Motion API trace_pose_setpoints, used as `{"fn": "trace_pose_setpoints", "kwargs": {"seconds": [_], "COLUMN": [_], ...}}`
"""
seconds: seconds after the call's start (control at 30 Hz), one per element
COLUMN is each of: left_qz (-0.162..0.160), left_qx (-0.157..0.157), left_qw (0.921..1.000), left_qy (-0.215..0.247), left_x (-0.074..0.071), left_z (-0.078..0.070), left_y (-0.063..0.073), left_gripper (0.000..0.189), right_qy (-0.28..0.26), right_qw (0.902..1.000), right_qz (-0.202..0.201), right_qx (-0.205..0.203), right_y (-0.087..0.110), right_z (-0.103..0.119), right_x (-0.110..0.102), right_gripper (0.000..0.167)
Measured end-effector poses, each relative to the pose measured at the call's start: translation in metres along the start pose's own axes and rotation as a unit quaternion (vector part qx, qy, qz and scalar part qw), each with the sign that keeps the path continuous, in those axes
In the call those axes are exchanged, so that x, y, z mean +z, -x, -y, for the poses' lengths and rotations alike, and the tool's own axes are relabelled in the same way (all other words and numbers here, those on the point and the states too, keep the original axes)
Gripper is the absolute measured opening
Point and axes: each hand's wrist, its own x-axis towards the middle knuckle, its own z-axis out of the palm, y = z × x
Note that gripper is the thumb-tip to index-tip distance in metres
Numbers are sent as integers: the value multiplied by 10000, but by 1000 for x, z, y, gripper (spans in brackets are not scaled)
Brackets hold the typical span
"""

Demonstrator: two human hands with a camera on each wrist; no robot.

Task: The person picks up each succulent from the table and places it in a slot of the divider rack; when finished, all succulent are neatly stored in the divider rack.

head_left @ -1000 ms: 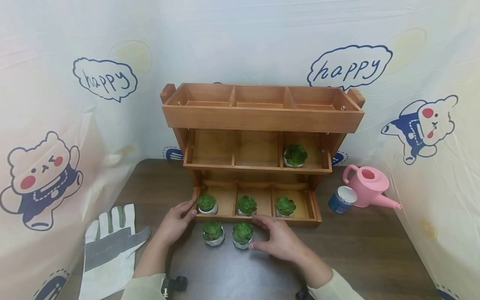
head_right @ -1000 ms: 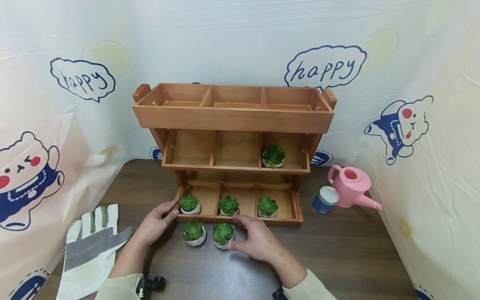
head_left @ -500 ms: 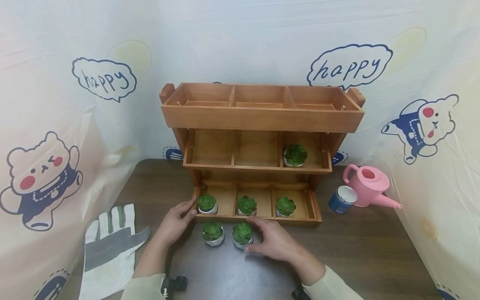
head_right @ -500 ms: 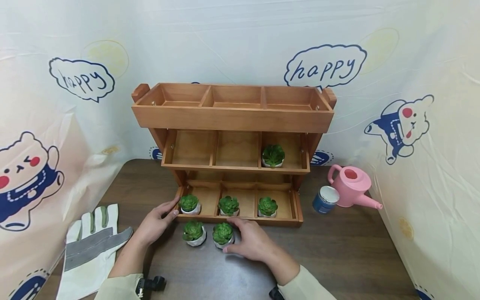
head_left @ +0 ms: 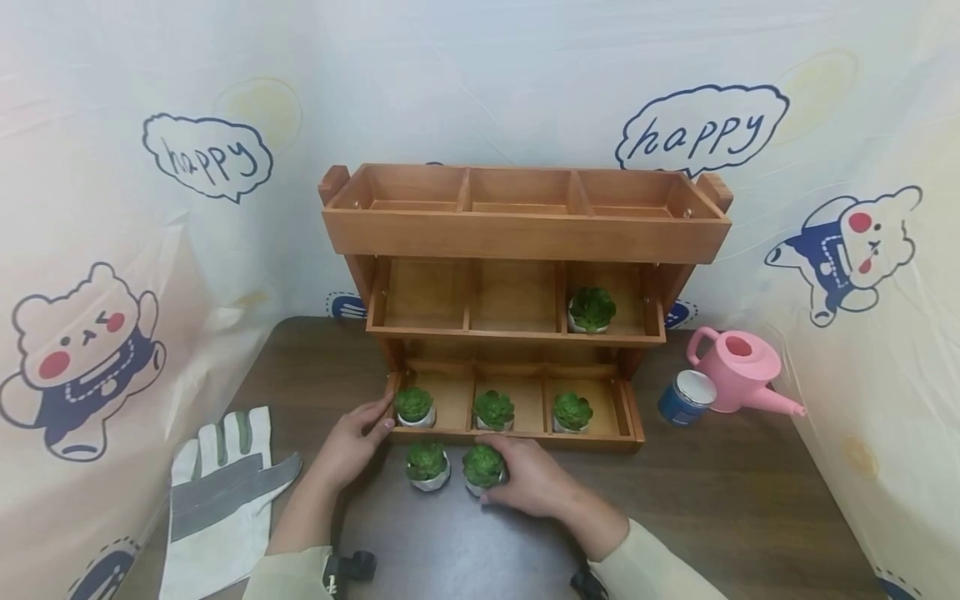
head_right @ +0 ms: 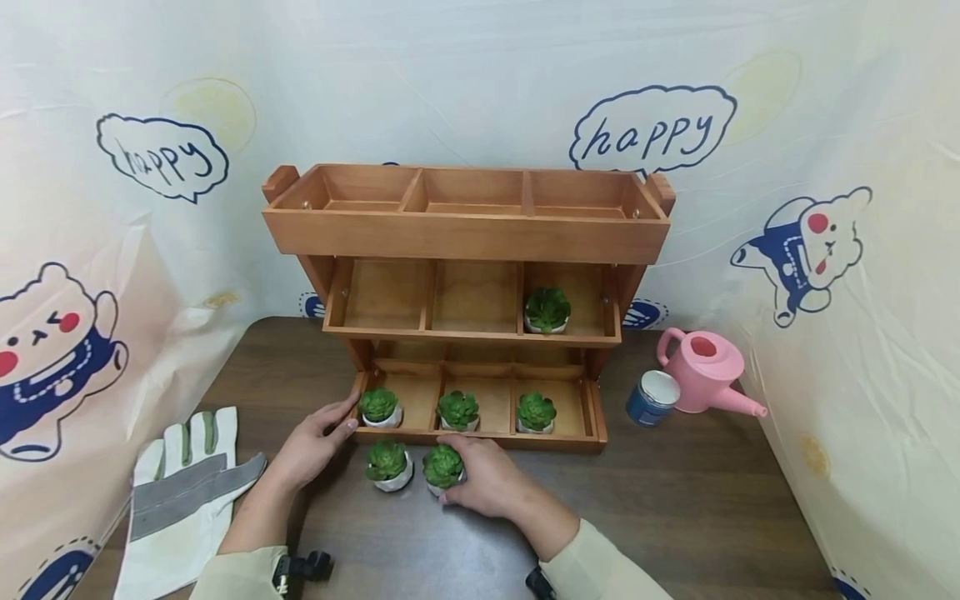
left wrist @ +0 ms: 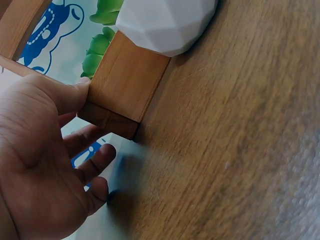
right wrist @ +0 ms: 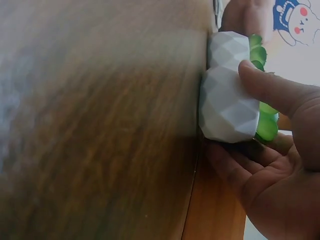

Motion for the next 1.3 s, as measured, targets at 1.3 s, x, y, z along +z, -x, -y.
{"fn": "trace_pose_setpoints", "kwargs": {"seconds": [1.3], "left_qz": [17], "left_qx": [-13], "left_qw": [10000], "left_qy": [-14], "left_x": [0], "left_z": [-1], "left_y": [0], "left_gripper": [56], "right_qy": [-385], "right_qw": [9971], "right_qz": [-620], "right_qx": [-207], "right_y": [10], "right_z": [21], "right_x": [-38], "right_gripper": [77]}}
